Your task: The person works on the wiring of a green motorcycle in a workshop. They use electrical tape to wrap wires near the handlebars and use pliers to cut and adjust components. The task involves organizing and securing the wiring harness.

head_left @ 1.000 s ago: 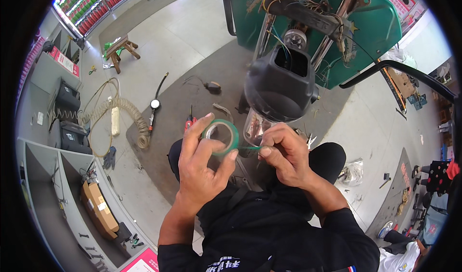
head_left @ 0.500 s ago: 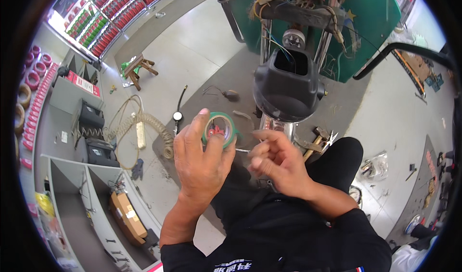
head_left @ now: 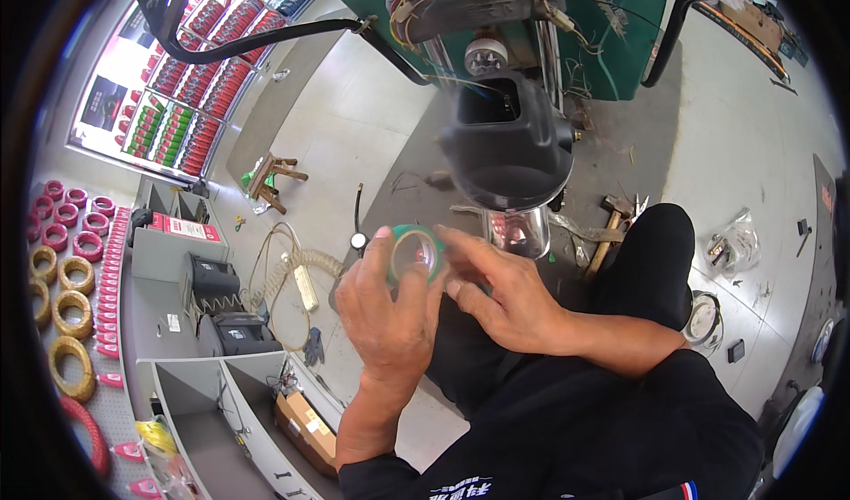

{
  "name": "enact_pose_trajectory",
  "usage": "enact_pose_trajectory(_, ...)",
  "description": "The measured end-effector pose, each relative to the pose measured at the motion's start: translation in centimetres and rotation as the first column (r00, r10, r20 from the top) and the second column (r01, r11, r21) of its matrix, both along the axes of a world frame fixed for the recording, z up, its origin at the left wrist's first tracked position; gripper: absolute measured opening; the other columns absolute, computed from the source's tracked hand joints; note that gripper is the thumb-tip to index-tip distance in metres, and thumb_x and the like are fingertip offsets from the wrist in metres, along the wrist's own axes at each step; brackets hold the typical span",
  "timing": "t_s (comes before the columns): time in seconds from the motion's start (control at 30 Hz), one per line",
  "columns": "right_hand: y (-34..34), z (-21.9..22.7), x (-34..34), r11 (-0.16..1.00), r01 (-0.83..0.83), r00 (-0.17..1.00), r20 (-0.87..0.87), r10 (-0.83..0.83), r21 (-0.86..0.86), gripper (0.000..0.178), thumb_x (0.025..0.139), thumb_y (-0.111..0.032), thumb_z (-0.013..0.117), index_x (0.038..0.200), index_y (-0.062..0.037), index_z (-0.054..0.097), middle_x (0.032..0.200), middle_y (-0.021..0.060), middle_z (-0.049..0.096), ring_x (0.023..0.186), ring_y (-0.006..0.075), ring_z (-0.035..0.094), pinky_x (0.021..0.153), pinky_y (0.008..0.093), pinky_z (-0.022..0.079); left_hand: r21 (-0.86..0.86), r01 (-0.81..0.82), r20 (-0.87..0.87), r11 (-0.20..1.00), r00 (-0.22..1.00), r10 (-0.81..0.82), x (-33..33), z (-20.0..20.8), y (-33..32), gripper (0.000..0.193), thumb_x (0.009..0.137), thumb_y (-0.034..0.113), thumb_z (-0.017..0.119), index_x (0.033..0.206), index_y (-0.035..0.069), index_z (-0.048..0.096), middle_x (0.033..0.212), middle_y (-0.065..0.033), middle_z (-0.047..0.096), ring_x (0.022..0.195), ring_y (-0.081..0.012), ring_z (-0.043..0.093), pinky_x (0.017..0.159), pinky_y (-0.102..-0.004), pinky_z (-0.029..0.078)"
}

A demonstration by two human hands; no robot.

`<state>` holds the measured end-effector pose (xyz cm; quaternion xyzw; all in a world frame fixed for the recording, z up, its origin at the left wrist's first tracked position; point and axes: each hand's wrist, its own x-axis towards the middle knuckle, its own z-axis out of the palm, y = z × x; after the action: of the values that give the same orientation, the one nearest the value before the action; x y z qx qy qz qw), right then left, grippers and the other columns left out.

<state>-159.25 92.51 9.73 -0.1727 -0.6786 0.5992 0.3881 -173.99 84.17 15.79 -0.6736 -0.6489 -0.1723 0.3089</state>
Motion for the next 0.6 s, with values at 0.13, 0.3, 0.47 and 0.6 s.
enact_pose_trajectory(0.13,0.6,0.1,0.4,0.997,0.072,0.997,0.006,-0.072,0.039,0.047,0.097,-0.002,0.066,0.143,0.0006,0.055,0.115,0.0224,0.069,0.104,0.0391,0.071,0.087,0.0421,0.057,-0.007,0.016,-0.009,1.000,1.000,-0.016,0.4,-0.4,0.3,0.025,0.082,0.021,0.087,0.099,0.007,0.075,0.136,-0.0179,0.064,0.109,-0.0315,0.061,0.088,-0.0412,0.050)
enact_pose_trajectory(0.3,2.0,-0.8,0.6,0.969,0.106,0.993,0.028,-0.115,0.224,0.033,0.097,-0.004,0.066,0.129,0.0015,0.063,0.109,0.0204,0.068,0.099,0.0403,0.070,0.083,0.0431,0.057,-0.051,0.023,0.041,0.998,0.999,-0.021,1.1,-0.1,0.5,0.027,0.078,0.015,0.089,0.098,0.008,0.072,0.136,-0.0224,0.063,0.110,-0.0373,0.063,0.088,-0.0426,0.050)
enact_pose_trajectory(0.47,3.0,-0.4,1.0,0.886,0.102,0.989,0.051,-0.140,0.453,0.024,0.092,-0.005,0.070,0.115,0.0014,0.066,0.096,0.0175,0.064,0.088,0.0374,0.067,0.075,0.0448,0.055,-0.174,0.045,0.052,0.984,0.998,-0.037,0.8,0.9,0.2,0.026,0.082,0.014,0.085,0.103,0.005,0.072,0.140,-0.0255,0.060,0.111,-0.0401,0.062,0.091,-0.0466,0.051)
enact_pose_trajectory(0.6,3.9,0.8,1.3,0.714,0.157,0.979,-0.010,-0.206,0.682,0.020,0.086,-0.006,0.075,0.103,-0.0004,0.064,0.085,0.0132,0.056,0.079,0.0327,0.063,0.068,0.0429,0.053,-0.245,0.074,0.126,0.967,0.991,-0.044,1.2,2.2,0.0,0.027,0.081,0.011,0.085,0.103,0.003,0.071,0.142,-0.0298,0.057,0.114,-0.0442,0.062,0.094,-0.0500,0.051)
